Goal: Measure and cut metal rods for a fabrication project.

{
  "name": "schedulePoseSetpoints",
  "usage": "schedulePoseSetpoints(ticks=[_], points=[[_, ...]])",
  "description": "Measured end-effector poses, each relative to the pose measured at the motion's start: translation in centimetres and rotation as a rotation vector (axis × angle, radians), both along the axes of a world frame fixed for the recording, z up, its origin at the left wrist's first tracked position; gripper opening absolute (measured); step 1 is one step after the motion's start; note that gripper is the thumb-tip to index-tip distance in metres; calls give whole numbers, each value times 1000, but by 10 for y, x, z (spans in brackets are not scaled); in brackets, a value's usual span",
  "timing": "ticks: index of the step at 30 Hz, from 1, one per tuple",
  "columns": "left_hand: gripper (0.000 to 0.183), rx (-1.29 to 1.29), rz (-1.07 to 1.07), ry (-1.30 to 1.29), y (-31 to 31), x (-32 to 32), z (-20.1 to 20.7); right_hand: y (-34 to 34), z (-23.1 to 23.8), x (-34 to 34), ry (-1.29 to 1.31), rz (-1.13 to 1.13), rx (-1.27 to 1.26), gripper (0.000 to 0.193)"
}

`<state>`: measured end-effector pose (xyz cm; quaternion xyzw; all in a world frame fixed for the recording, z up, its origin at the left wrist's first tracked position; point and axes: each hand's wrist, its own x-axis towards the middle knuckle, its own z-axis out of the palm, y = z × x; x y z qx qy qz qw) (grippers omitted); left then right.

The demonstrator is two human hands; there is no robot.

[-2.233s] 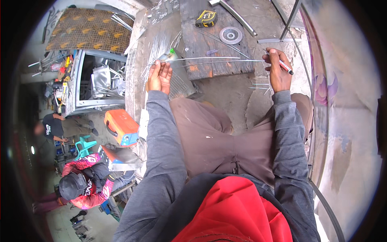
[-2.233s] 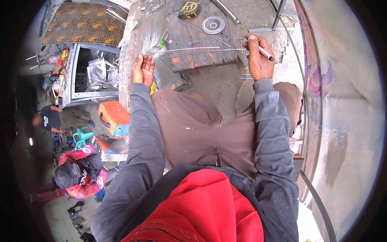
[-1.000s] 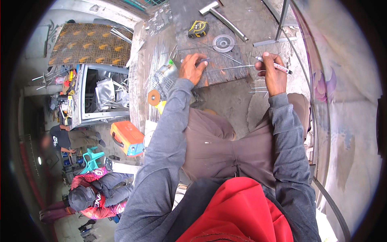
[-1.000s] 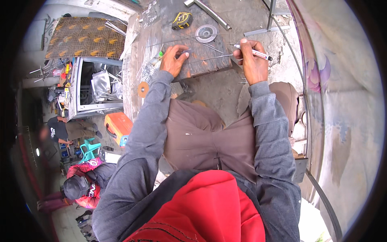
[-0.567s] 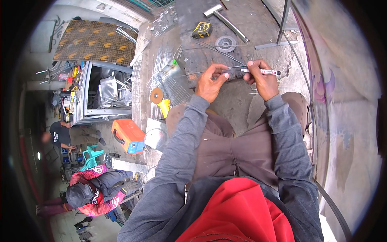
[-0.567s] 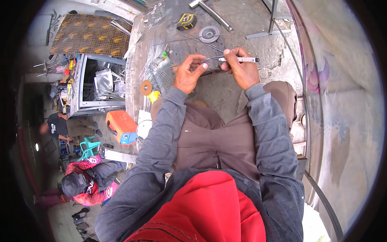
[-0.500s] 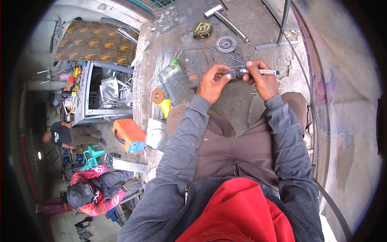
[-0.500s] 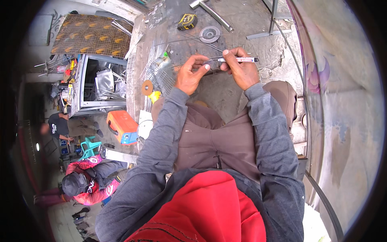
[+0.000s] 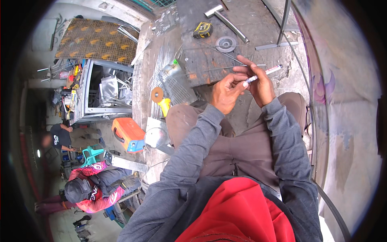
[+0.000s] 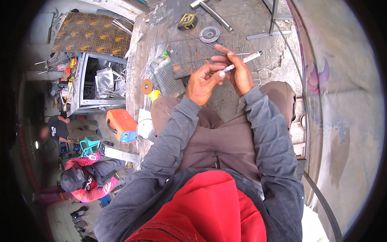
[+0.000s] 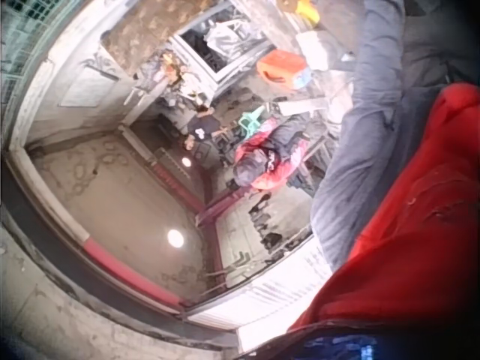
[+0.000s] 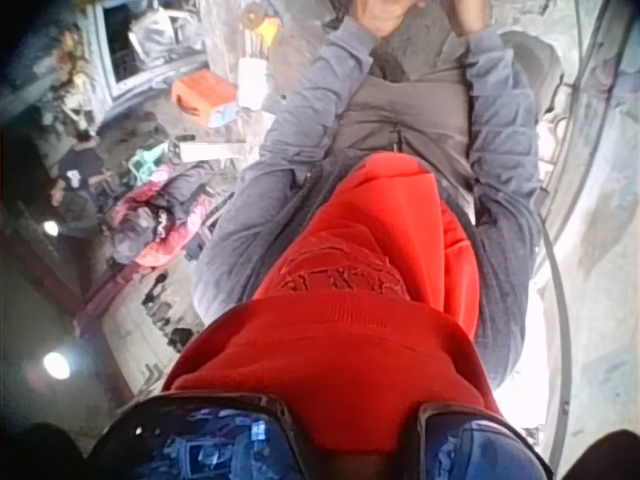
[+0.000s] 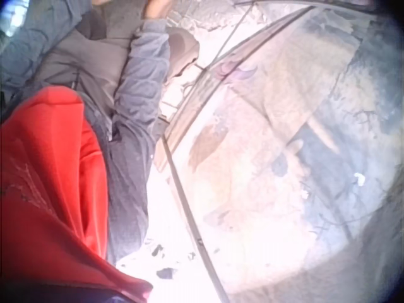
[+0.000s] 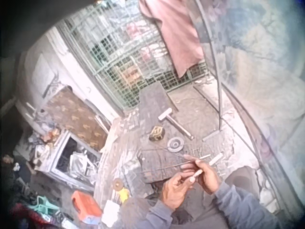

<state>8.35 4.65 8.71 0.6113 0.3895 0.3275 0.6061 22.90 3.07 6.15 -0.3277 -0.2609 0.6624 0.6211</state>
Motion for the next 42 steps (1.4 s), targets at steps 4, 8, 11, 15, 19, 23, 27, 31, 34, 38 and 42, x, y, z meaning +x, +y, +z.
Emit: schedulePoseSetpoints(ticks=[4, 8, 11, 15, 19, 23, 27, 31, 34, 38, 42], points=[[24, 40, 27, 13, -9, 4, 1, -2, -5, 5, 68, 79, 46, 54], [24, 71, 46, 44, -2, -10, -12, -5, -3, -1, -148, 96, -66, 67], [28, 154, 173, 176, 36, -40, -20, -4, -6, -18, -632, 319, -75, 88], [29, 523, 244, 538, 106, -83, -18, -3, -37, -23, -1029, 320, 104, 82], [36, 545, 289, 749, 157, -82, -5, -3, -28, -12, -1112, 410, 52, 78], [39, 826, 512, 799, 198, -93, -22, -4, -22, -25, -1088, 424, 16, 79], [41, 646, 657, 726, 206, -126, -37, -7, -21, -8, -1089, 381, -29, 77], [38, 558, 922, 680, 190, -243, -71, -7, -19, -7, -1063, 414, -44, 74], [48, 346, 1250, 669, 143, -378, -96, -5, -10, -23, -1074, 437, -2, 68], [92, -212, 897, 1049, 85, -372, -158, -11, -21, -5, -1081, 418, -85, 63], [106, -436, 797, 1101, 55, -348, -207, -16, -26, 0, -1088, 425, -215, 66]])
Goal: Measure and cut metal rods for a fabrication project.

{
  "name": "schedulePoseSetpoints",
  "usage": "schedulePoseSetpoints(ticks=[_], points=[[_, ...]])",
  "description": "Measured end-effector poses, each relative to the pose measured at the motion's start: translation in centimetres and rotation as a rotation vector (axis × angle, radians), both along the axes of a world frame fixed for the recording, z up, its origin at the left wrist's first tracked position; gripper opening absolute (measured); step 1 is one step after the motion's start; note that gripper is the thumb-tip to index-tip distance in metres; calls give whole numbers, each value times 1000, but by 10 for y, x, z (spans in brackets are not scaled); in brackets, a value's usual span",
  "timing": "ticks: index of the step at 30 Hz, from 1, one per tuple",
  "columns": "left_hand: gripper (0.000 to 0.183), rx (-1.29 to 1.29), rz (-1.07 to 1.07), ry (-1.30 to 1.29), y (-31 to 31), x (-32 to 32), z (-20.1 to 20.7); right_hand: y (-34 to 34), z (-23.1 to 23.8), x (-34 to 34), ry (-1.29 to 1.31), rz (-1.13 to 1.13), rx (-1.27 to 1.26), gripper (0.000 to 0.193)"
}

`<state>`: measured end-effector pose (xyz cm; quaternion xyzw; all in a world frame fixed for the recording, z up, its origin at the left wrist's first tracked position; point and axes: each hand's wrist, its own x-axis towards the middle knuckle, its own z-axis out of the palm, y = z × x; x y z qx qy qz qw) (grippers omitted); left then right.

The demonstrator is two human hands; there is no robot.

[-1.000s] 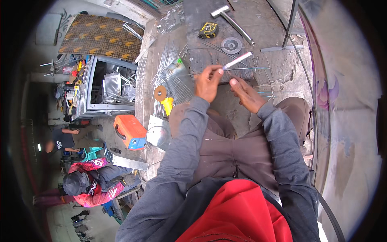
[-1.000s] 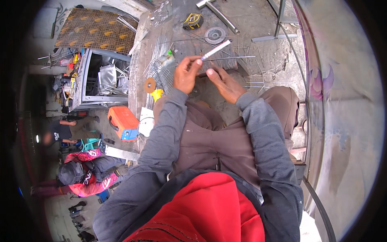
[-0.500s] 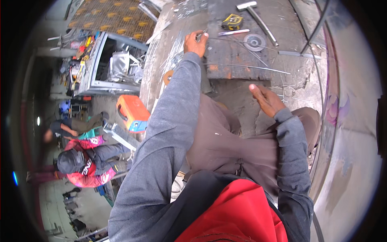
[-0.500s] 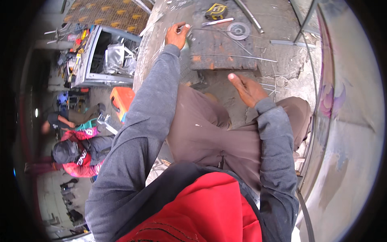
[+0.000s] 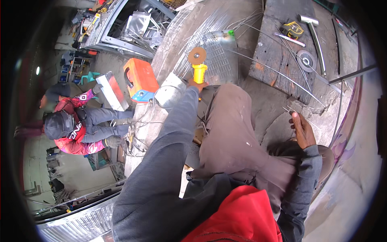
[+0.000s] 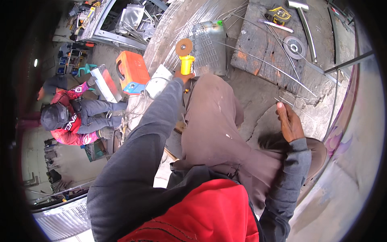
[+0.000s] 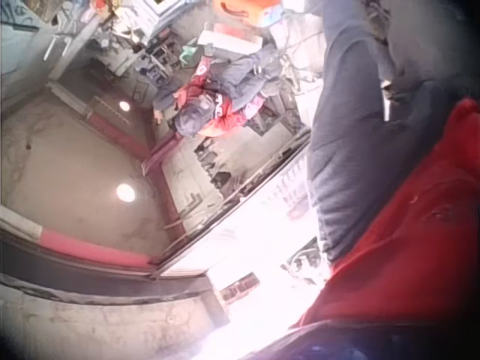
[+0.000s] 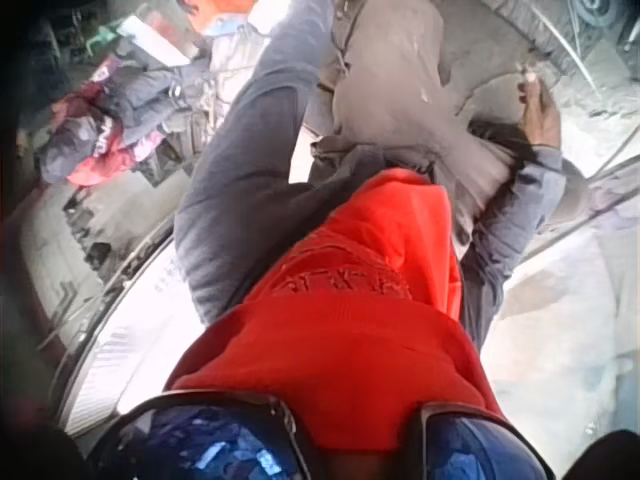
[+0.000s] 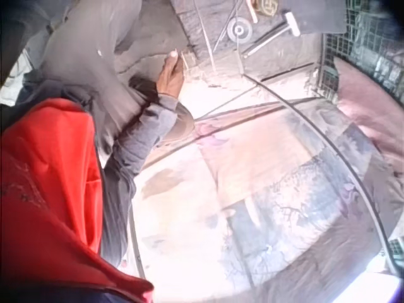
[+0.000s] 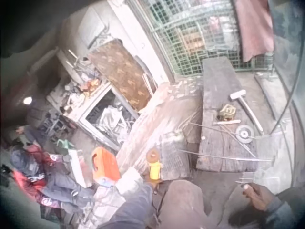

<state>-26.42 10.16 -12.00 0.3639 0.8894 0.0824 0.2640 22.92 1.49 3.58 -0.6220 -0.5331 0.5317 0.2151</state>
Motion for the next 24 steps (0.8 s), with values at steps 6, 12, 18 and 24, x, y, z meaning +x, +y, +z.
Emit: schedulePoseSetpoints(ticks=[6, 12, 18, 24], points=[[76, 112, 168, 99, -34, -18, -39, -2, -12, -5, -36, -8, -88, 67], [57, 320, 59, -27, -64, -4, -4, -1, -13, -2, -23, -18, -58, 63], [48, 596, -122, -532, -82, 32, 120, 2, 3, -8, 91, -74, 121, 49], [48, 543, -442, -872, -113, 122, 258, -14, 18, -14, 236, -147, 252, 40]])
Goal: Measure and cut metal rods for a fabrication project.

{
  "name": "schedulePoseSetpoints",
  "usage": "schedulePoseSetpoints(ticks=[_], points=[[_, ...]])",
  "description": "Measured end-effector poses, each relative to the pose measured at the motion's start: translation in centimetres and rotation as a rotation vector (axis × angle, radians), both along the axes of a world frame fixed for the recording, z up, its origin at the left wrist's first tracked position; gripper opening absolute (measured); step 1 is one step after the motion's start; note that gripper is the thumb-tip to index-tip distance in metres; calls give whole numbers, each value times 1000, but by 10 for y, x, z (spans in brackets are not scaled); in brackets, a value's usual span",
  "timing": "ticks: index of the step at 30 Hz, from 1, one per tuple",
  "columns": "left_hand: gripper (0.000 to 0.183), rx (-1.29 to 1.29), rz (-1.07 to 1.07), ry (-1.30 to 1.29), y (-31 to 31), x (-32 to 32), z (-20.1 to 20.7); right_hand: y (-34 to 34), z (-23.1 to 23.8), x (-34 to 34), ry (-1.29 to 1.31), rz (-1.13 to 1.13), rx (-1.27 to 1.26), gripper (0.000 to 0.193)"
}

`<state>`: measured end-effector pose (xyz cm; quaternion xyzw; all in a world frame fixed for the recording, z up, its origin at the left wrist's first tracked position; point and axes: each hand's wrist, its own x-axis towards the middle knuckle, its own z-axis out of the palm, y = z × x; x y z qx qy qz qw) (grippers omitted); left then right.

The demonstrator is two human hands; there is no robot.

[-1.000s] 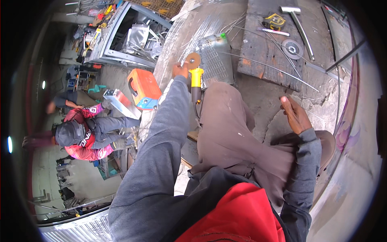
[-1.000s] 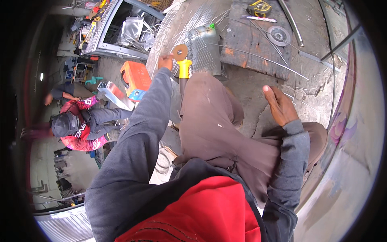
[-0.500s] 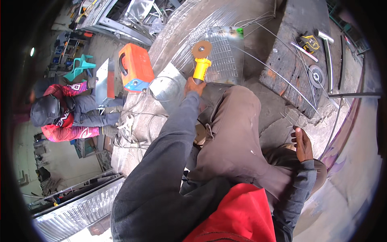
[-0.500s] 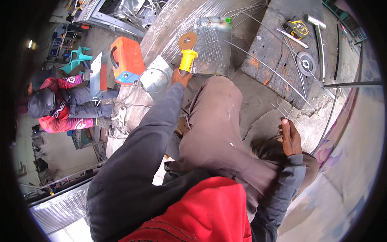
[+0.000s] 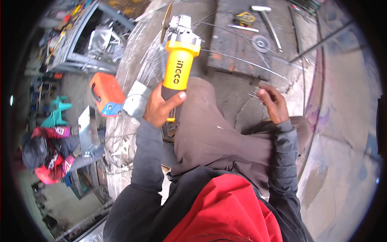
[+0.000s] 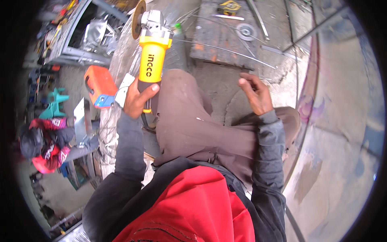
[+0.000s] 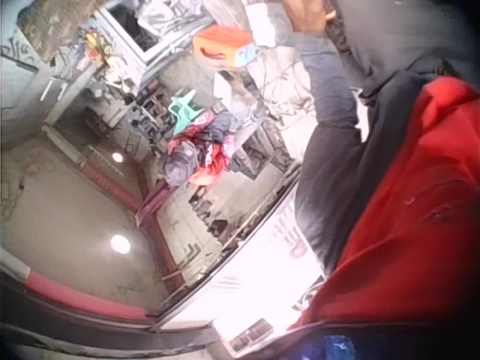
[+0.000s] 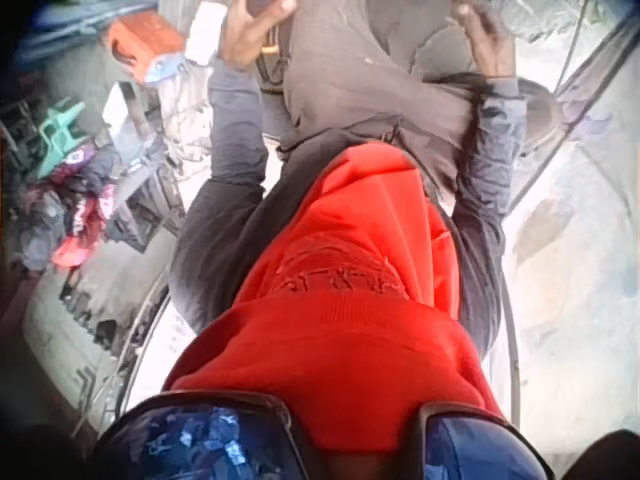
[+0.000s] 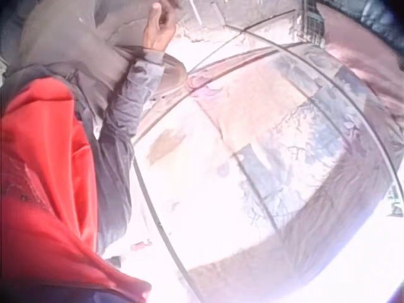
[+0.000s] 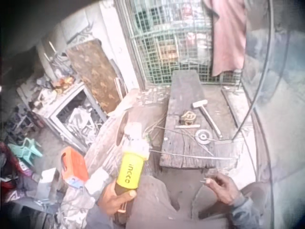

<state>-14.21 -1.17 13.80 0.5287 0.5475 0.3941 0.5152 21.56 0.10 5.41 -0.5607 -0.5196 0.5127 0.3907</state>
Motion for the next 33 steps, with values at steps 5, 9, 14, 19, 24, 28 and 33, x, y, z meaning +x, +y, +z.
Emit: schedulePoseSetpoints(ticks=[5, 9, 14, 19, 24, 28, 33], points=[[49, -13, -229, -22, -58, 127, 11, -64, 44, -47, 719, -61, 184, 57], [60, 181, -370, 263, -90, 194, -4, -97, 63, -31, 816, -434, -97, 47], [80, 209, -839, 262, -54, 203, -3, -104, 83, 18, 721, -584, -56, 32], [87, 33, -999, 279, -41, 214, 3, -71, 79, 46, 849, -737, 105, 35], [73, -22, -814, 317, -58, 233, -32, -56, 68, 49, 631, -741, 62, 35], [71, -41, -819, 204, -61, 231, -60, -54, 42, 46, 647, -749, -21, 33], [69, -236, -944, 477, -47, 230, -50, -54, 27, 50, 679, -819, -153, 32]])
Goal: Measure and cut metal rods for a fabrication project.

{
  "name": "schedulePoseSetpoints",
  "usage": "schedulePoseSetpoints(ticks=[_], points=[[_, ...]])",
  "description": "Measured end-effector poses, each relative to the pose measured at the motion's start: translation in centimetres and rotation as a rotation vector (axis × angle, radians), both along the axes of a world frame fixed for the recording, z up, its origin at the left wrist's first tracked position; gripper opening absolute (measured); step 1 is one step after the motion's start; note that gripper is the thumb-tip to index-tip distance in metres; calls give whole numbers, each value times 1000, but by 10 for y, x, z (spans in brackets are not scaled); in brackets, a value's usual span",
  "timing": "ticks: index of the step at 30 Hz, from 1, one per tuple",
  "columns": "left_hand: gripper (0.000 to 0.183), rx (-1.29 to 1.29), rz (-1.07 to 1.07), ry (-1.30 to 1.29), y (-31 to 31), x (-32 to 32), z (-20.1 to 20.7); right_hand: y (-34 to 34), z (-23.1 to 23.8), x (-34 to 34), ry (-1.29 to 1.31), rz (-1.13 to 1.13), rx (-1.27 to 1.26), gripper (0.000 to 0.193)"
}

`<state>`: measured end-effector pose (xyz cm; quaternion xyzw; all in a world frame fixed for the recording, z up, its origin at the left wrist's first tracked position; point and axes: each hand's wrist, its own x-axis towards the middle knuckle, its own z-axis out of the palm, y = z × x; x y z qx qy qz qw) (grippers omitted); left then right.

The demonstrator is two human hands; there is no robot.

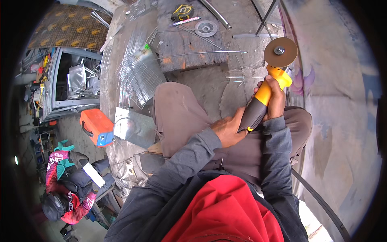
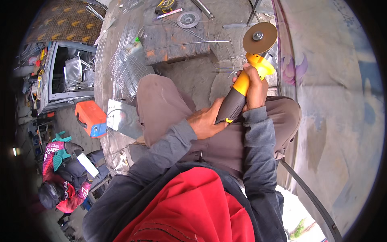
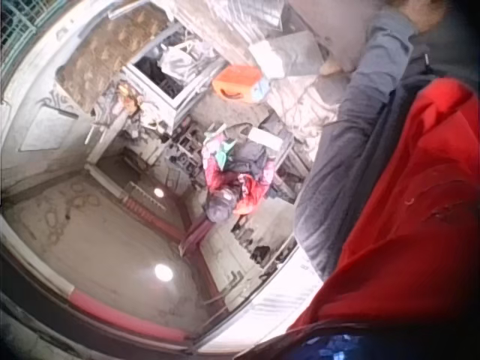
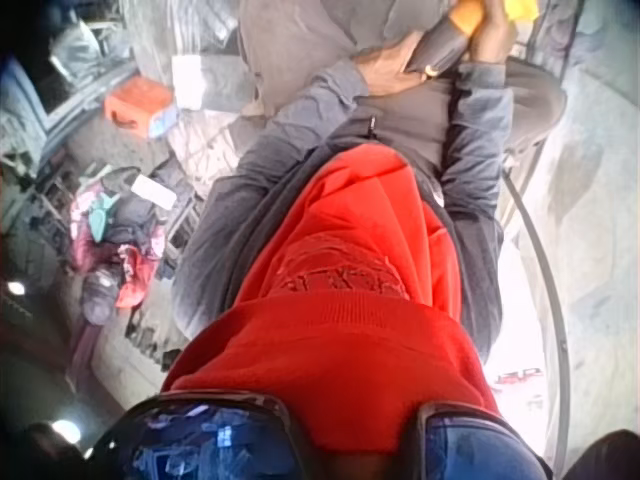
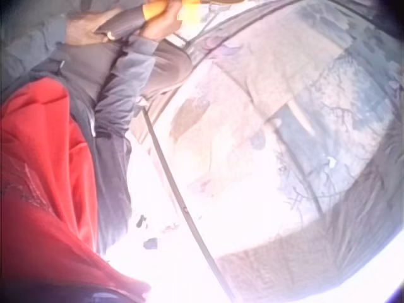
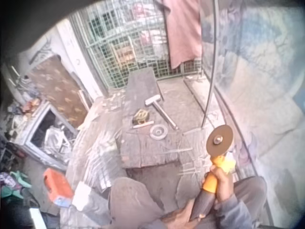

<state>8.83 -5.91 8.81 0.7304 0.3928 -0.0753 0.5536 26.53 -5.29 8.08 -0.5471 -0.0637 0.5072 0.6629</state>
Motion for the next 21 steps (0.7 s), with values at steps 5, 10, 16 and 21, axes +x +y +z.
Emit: schedulePoseSetpoints(ticks=[5, 10, 16, 21], points=[[37, 578, 17, -304, 116, -19, -17, -2, -9, 3, -74, -12, -60, 34], [21, 965, 333, 80, 198, -20, -51, 6, -18, -5, -203, 182, -170, 34], [13, 1029, 273, 82, 195, -10, -66, 3, -17, -5, -254, 229, -187, 37], [12, 1074, 288, 8, 194, -8, -69, 7, -8, -9, -281, 272, -185, 34]])
